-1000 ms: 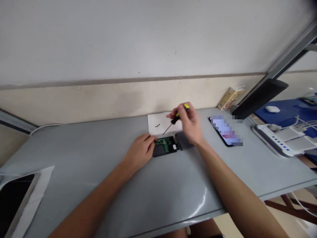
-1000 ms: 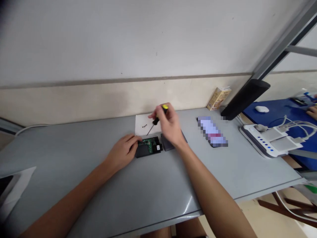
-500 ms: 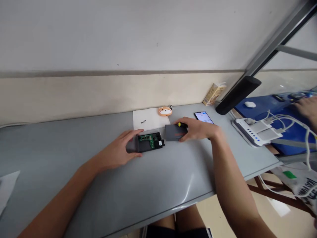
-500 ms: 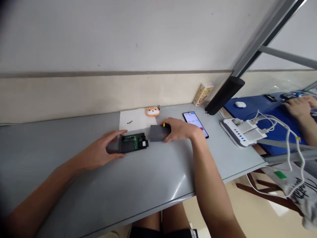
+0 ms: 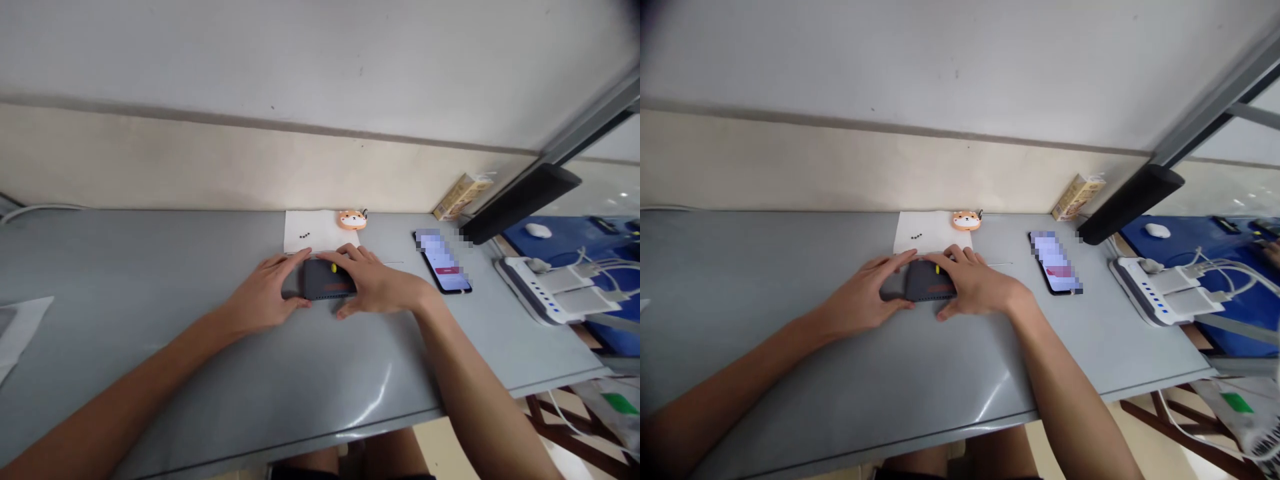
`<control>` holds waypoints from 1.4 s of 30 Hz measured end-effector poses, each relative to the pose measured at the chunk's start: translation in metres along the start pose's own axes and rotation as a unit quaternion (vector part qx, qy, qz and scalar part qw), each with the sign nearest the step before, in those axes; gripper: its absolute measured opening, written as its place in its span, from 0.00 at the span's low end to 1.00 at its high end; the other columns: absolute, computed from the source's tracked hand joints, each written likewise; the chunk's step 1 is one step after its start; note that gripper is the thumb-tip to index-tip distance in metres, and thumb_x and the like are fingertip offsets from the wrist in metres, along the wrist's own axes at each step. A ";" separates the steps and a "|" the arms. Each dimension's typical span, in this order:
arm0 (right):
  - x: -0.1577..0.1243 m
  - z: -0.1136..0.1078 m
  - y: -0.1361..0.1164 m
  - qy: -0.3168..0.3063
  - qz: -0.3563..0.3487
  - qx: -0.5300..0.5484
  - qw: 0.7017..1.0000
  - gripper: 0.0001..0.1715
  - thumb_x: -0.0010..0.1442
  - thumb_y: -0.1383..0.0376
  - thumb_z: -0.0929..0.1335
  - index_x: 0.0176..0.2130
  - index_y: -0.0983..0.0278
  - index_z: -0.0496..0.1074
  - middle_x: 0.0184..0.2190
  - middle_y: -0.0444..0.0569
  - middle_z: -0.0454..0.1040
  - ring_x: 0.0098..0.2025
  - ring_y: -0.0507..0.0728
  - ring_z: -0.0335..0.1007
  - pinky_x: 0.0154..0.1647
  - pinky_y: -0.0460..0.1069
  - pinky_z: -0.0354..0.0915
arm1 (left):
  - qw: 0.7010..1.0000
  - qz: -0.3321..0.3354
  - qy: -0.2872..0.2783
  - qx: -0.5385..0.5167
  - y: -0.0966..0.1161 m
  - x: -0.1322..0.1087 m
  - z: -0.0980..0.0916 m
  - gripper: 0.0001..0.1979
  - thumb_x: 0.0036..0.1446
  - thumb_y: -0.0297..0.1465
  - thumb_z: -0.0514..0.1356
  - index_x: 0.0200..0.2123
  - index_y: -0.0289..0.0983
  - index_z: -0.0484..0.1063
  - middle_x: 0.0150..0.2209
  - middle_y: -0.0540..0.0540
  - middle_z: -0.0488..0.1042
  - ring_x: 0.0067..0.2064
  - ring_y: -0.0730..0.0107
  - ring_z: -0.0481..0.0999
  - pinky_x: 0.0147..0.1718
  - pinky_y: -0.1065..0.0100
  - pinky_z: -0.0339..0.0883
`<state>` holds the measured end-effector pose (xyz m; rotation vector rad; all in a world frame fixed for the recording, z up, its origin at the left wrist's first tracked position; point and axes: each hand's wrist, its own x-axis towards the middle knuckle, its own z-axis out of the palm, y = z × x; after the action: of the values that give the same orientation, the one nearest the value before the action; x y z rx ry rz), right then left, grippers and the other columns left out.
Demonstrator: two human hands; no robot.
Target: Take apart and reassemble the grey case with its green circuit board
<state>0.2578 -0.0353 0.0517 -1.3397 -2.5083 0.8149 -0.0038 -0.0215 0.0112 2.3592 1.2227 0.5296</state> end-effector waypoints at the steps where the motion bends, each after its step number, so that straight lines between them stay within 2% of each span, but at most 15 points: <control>1: 0.000 -0.002 0.001 -0.013 -0.008 0.022 1.000 0.59 0.51 0.56 0.79 0.72 0.40 0.52 0.58 0.50 0.64 0.60 0.66 0.61 0.61 0.63 0.64 | 1.000 0.000 -0.005 -0.001 0.001 0.000 0.000 0.43 0.55 0.38 0.70 0.71 0.46 0.57 0.66 0.43 0.68 0.66 0.49 0.67 0.65 0.51 0.62; 5: 0.002 -0.006 0.001 0.005 -0.026 0.085 0.996 0.48 0.56 0.55 0.76 0.70 0.44 0.59 0.58 0.50 0.67 0.59 0.63 0.64 0.60 0.61 0.65 | 1.000 -0.006 -0.021 -0.009 0.002 -0.001 -0.002 0.44 0.55 0.38 0.71 0.71 0.48 0.57 0.63 0.44 0.69 0.65 0.50 0.67 0.64 0.51 0.63; 7: 0.008 -0.007 -0.001 0.071 -0.028 0.139 0.987 0.38 0.58 0.54 0.75 0.65 0.49 0.67 0.55 0.50 0.71 0.54 0.61 0.68 0.57 0.59 0.67 | 1.000 -0.005 -0.023 -0.002 0.002 0.000 -0.003 0.43 0.54 0.40 0.72 0.70 0.47 0.59 0.62 0.43 0.70 0.64 0.50 0.68 0.63 0.51 0.64; 8: 0.012 -0.007 -0.002 0.139 -0.020 0.179 0.974 0.31 0.59 0.52 0.74 0.60 0.52 0.72 0.51 0.50 0.73 0.51 0.60 0.70 0.54 0.57 0.68 | 1.000 0.002 -0.023 0.005 0.002 0.000 -0.003 0.42 0.53 0.41 0.73 0.68 0.47 0.61 0.62 0.43 0.71 0.64 0.49 0.68 0.63 0.50 0.64; 10: 0.020 -0.010 0.000 0.321 0.001 0.275 0.906 0.20 0.64 0.49 0.70 0.50 0.56 0.76 0.42 0.48 0.76 0.42 0.57 0.72 0.47 0.54 0.69 | 0.999 0.023 -0.017 0.016 0.002 0.000 -0.001 0.40 0.52 0.43 0.73 0.65 0.45 0.65 0.62 0.43 0.71 0.63 0.49 0.69 0.63 0.49 0.64; 12: 0.025 -0.014 0.006 0.476 0.011 0.366 0.799 0.21 0.66 0.45 0.66 0.43 0.58 0.74 0.36 0.47 0.75 0.37 0.55 0.72 0.41 0.52 0.69 | 0.999 0.047 -0.007 0.017 0.001 -0.001 0.002 0.36 0.54 0.44 0.72 0.63 0.45 0.66 0.63 0.42 0.71 0.63 0.50 0.69 0.64 0.49 0.63; 14: 0.029 -0.018 0.018 0.538 0.021 0.436 0.721 0.28 0.65 0.39 0.63 0.40 0.59 0.73 0.32 0.47 0.74 0.32 0.54 0.71 0.35 0.51 0.68 | 0.998 0.065 0.004 0.015 0.002 -0.002 0.003 0.34 0.56 0.44 0.71 0.63 0.44 0.66 0.63 0.42 0.70 0.64 0.52 0.70 0.64 0.51 0.63; 16: 0.033 -0.017 0.030 0.543 0.064 0.469 0.693 0.34 0.63 0.34 0.61 0.35 0.60 0.72 0.25 0.44 0.69 0.24 0.52 0.65 0.26 0.50 0.62 | 0.997 0.077 0.011 0.015 0.003 -0.003 0.004 0.33 0.56 0.43 0.70 0.62 0.42 0.67 0.62 0.42 0.71 0.63 0.53 0.71 0.64 0.52 0.64; 19: 0.041 -0.006 0.040 0.499 0.107 0.498 0.701 0.31 0.59 0.35 0.67 0.34 0.59 0.70 0.21 0.41 0.65 0.21 0.51 0.59 0.22 0.49 0.56 | 0.996 0.083 0.030 0.012 0.004 -0.003 0.002 0.29 0.57 0.43 0.69 0.59 0.42 0.70 0.59 0.43 0.75 0.60 0.54 0.73 0.63 0.52 0.65; 23: 0.052 0.014 0.035 0.437 0.075 0.458 0.770 0.28 0.61 0.39 0.68 0.38 0.61 0.73 0.28 0.45 0.74 0.26 0.51 0.64 0.27 0.49 0.60 | 0.995 0.075 0.062 -0.012 0.005 -0.002 -0.002 0.18 0.63 0.40 0.62 0.55 0.41 0.74 0.54 0.44 0.79 0.55 0.57 0.77 0.60 0.51 0.68; 25: 0.054 0.020 0.032 0.421 0.071 0.442 0.789 0.26 0.62 0.41 0.68 0.38 0.61 0.73 0.29 0.44 0.74 0.26 0.51 0.63 0.28 0.48 0.60 | 0.996 0.060 0.063 -0.027 0.004 -0.001 -0.003 0.16 0.66 0.39 0.58 0.52 0.41 0.76 0.49 0.45 0.81 0.52 0.58 0.79 0.57 0.52 0.70; 29: 0.055 0.024 0.031 0.396 0.079 0.441 0.802 0.25 0.62 0.42 0.69 0.40 0.61 0.72 0.30 0.43 0.74 0.27 0.50 0.63 0.30 0.48 0.61 | 0.997 0.021 0.054 -0.056 0.003 0.000 -0.005 0.17 0.70 0.40 0.53 0.50 0.40 0.78 0.43 0.46 0.81 0.46 0.61 0.79 0.51 0.56 0.73; 33: 0.054 0.025 0.033 0.393 0.092 0.424 0.811 0.26 0.62 0.41 0.68 0.40 0.61 0.73 0.28 0.43 0.74 0.27 0.51 0.63 0.30 0.47 0.60 | 0.995 -0.020 0.046 -0.087 0.001 -0.002 -0.004 0.19 0.71 0.43 0.52 0.50 0.42 0.79 0.42 0.46 0.79 0.44 0.63 0.79 0.41 0.62 0.74; 37: 0.053 0.025 0.036 0.401 0.103 0.444 0.794 0.27 0.61 0.41 0.68 0.39 0.61 0.73 0.29 0.43 0.75 0.26 0.50 0.62 0.29 0.48 0.58 | 0.991 -0.049 0.051 -0.115 -0.001 -0.002 -0.003 0.19 0.70 0.46 0.53 0.51 0.43 0.78 0.44 0.47 0.79 0.44 0.63 0.79 0.38 0.65 0.73; 42: 0.050 0.017 0.041 0.403 0.097 0.553 0.723 0.27 0.59 0.41 0.70 0.36 0.61 0.73 0.25 0.43 0.72 0.23 0.50 0.59 0.26 0.48 0.55 | 0.983 -0.077 0.058 -0.156 -0.004 0.001 -0.005 0.20 0.70 0.47 0.54 0.52 0.42 0.77 0.39 0.49 0.80 0.39 0.65 0.78 0.36 0.66 0.72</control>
<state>0.2508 0.0170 0.0106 -1.0714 -0.8652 1.1288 -0.0081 -0.0179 0.0133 1.9789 1.2583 0.7565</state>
